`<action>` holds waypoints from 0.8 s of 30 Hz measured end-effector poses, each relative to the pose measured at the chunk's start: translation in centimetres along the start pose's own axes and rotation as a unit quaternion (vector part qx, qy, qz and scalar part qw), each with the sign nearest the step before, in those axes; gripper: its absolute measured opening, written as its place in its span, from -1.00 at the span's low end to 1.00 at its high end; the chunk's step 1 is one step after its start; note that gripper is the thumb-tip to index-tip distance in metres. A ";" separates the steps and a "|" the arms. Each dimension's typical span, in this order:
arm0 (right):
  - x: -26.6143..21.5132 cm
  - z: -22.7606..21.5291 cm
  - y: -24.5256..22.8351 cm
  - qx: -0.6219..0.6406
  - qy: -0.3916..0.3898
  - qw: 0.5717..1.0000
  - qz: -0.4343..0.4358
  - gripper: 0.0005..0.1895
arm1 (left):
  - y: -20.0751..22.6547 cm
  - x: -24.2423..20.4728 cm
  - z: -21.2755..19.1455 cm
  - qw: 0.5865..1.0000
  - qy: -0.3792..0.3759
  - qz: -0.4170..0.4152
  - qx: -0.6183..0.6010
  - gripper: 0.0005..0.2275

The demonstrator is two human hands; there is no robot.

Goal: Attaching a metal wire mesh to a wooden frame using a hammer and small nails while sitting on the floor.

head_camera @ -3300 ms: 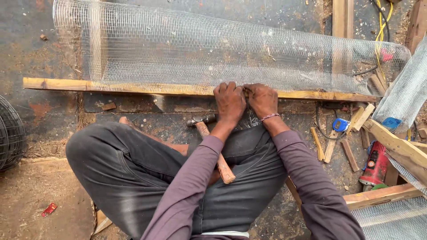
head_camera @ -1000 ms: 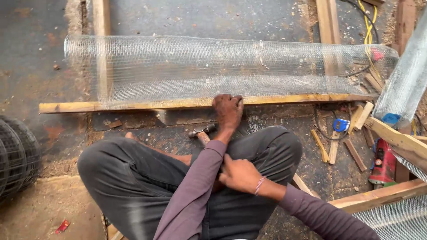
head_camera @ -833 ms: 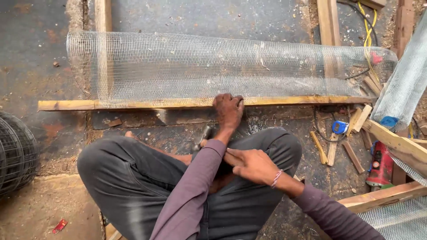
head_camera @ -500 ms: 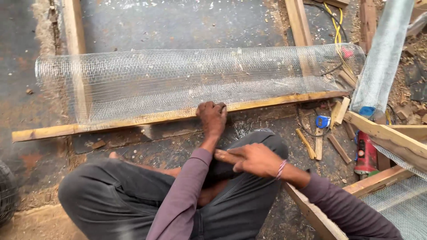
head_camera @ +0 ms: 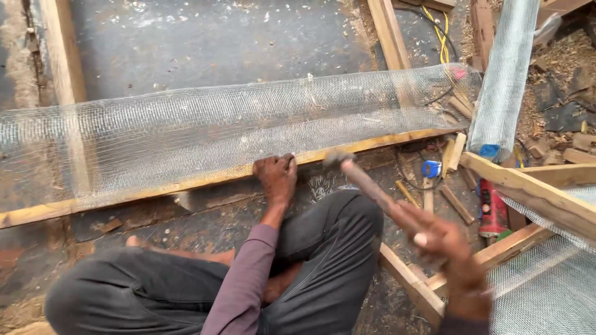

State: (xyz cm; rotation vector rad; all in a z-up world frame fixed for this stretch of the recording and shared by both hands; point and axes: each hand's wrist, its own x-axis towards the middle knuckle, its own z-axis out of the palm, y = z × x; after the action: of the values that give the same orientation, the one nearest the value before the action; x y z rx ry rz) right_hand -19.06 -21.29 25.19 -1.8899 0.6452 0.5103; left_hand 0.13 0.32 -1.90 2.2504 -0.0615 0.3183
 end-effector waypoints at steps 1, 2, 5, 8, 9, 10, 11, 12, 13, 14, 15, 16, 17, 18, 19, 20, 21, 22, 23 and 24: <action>-0.5 2.2 1.8 0.221 -0.041 0.974 -0.030 -0.11 | 0.0 -0.3 -0.2 1.000 -0.009 -0.010 0.006 -0.86; -1.0 4.5 3.7 0.431 -0.079 0.897 -0.058 -0.05 | 0.0 -0.7 -0.5 1.000 -0.018 -0.019 0.013 -0.85; -0.9 8.6 -0.9 0.486 -0.149 0.850 -0.139 -0.14 | 0.0 -0.4 -0.9 1.000 0.016 -0.012 -0.019 -0.88; 3.5 11.6 4.5 0.558 -0.095 0.805 -0.178 -0.45 | -0.1 -0.5 -0.6 0.999 0.023 -0.008 -0.020 -0.86; 3.8 13.1 3.8 0.557 -0.100 0.807 -0.172 -0.45 | 0.1 -0.8 -0.5 0.999 0.024 -0.015 -0.016 -0.86; 4.1 14.7 3.1 0.471 -0.045 0.868 -0.151 -0.50 | 0.3 -1.0 -0.4 0.999 -0.003 -0.040 0.002 -0.88; 5.1 16.2 2.0 0.374 0.006 0.917 -0.137 -0.54 | 0.4 -0.2 -0.2 0.998 -0.023 -0.064 0.019 -0.90; 5.4 16.6 1.3 0.369 -0.003 0.919 -0.138 -0.54 | -0.1 -0.1 0.4 0.997 -0.015 -0.070 0.021 -0.90; 5.0 17.2 1.1 0.381 -0.012 0.916 -0.124 -0.53 | -1.0 -0.9 0.6 0.999 -0.002 -0.052 0.003 -0.90; 4.8 17.8 0.9 0.392 -0.020 0.913 -0.109 -0.51 | -1.8 -1.7 0.9 0.999 0.011 -0.034 -0.015 -0.89; 4.4 17.9 0.7 0.392 -0.017 0.914 -0.103 -0.51 | -1.8 -2.0 1.5 0.999 0.006 -0.037 -0.015 -0.89; 4.0 18.0 0.5 0.359 -0.008 0.927 -0.113 -0.52 | -1.6 -2.3 2.1 0.998 -0.019 -0.056 -0.038 -0.86; 4.2 18.2 -0.2 0.326 -0.002 0.936 -0.131 -0.53 | -1.7 -1.4 2.5 0.995 -0.036 -0.069 -0.059 -0.83; 4.1 18.4 -0.5 0.327 -0.003 0.935 -0.134 -0.53 | -1.4 -1.4 2.0 0.996 -0.034 -0.066 -0.058 -0.83; 4.1 18.4 -0.9 0.332 -0.009 0.935 -0.124 -0.47 | -1.1 -1.1 1.6 0.998 -0.008 -0.043 -0.040 -0.85; 4.1 18.5 -1.2 0.336 -0.015 0.935 -0.114 -0.41 | -0.8 -0.9 1.2 0.999 0.018 -0.021 -0.023 -0.87; 4.5 18.7 -1.1 0.334 -0.015 0.935 -0.116 -0.41 | -0.9 -1.0 1.3 0.999 0.020 -0.021 -0.025 -0.87; 4.8 18.9 -1.0 0.345 -0.015 0.933 -0.097 -0.40 | -1.0 -1.2 1.5 0.999 0.028 -0.014 -0.019 -0.86; 5.1 19.1 -0.8 0.357 -0.013 0.931 -0.078 -0.39 | -1.1 -1.4 1.7 0.999 0.034 -0.006 -0.014 -0.86; 5.6 19.5 -1.0 0.355 -0.011 0.932 -0.079 -0.39 | -1.0 -1.3 1.8 0.999 0.035 -0.006 -0.017 -0.86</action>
State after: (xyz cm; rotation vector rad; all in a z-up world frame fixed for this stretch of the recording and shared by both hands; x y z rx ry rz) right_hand -15.26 -4.12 15.12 -1.2301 0.5565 0.1529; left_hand -0.59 -0.47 -4.12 2.2029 -0.0159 0.3867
